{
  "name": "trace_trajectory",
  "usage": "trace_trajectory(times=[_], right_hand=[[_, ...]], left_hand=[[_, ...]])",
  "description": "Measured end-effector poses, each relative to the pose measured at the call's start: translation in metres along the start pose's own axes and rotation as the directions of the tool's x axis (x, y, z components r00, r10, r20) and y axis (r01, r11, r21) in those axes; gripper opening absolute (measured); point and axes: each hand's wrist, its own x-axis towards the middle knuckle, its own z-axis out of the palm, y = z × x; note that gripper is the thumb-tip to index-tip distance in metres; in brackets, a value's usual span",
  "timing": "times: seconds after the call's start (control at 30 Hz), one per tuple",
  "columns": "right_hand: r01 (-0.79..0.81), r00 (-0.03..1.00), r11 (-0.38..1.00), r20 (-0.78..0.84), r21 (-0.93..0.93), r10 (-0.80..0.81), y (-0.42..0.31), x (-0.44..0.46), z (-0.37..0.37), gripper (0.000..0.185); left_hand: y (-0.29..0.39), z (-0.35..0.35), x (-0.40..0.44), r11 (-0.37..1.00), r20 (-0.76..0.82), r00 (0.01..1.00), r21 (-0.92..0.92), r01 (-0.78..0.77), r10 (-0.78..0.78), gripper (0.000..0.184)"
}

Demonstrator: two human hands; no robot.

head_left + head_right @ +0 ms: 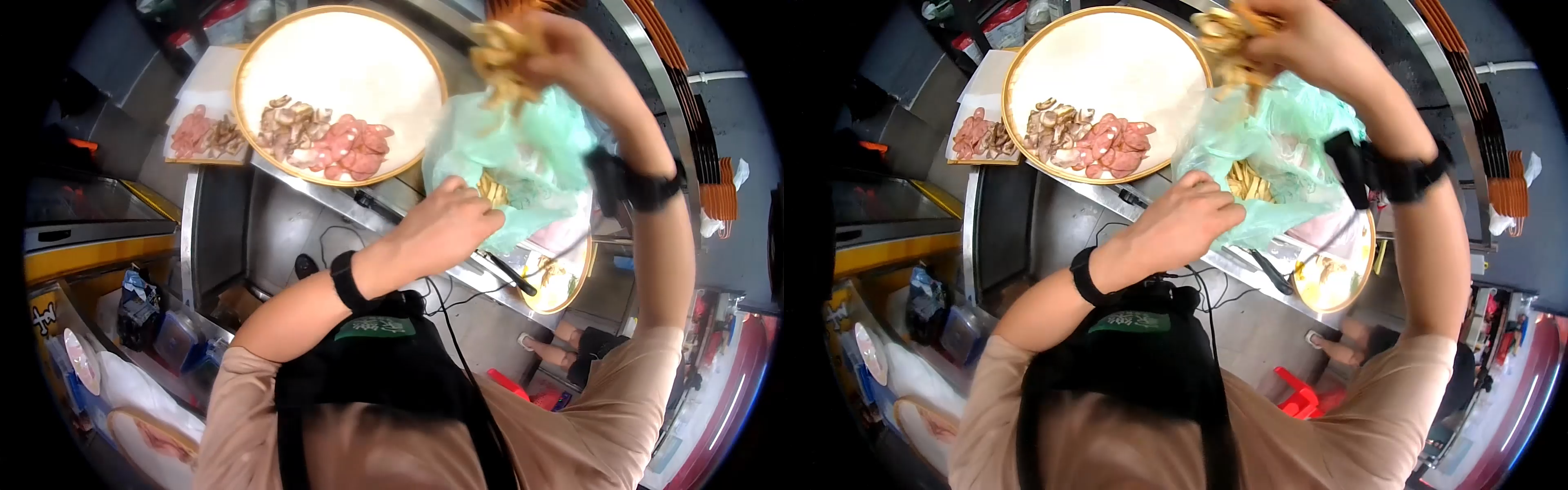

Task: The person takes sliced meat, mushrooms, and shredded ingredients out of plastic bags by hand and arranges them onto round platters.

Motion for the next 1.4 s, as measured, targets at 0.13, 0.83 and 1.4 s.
trace_trajectory(times=[0.13, 0.83, 1.4], right_hand=[[-0.012, 0.999, 1.0, -0.037, 0.021, 0.012, -0.007, 0.079, 0.055, 0.029], [0.014, 0.932, 0.867, 0.32, -0.498, 0.169, 0.073, 0.128, 0.133, 0.028], [-0.002, 0.901, 0.923, 0.399, -0.384, 0.168, 0.113, -0.052, 0.149, 0.046]], left_hand=[[0.003, 0.005, -0.003, 1.0, 0.03, 1.0, 0.002, -0.007, 0.007, 0.011], [-0.01, -0.001, -0.009, 0.999, 0.01, 1.0, -0.032, 0.013, -0.013, 0.008], [0.005, -0.029, 0.023, 0.975, -0.072, 0.993, -0.199, -0.102, 0.089, 0.019]])
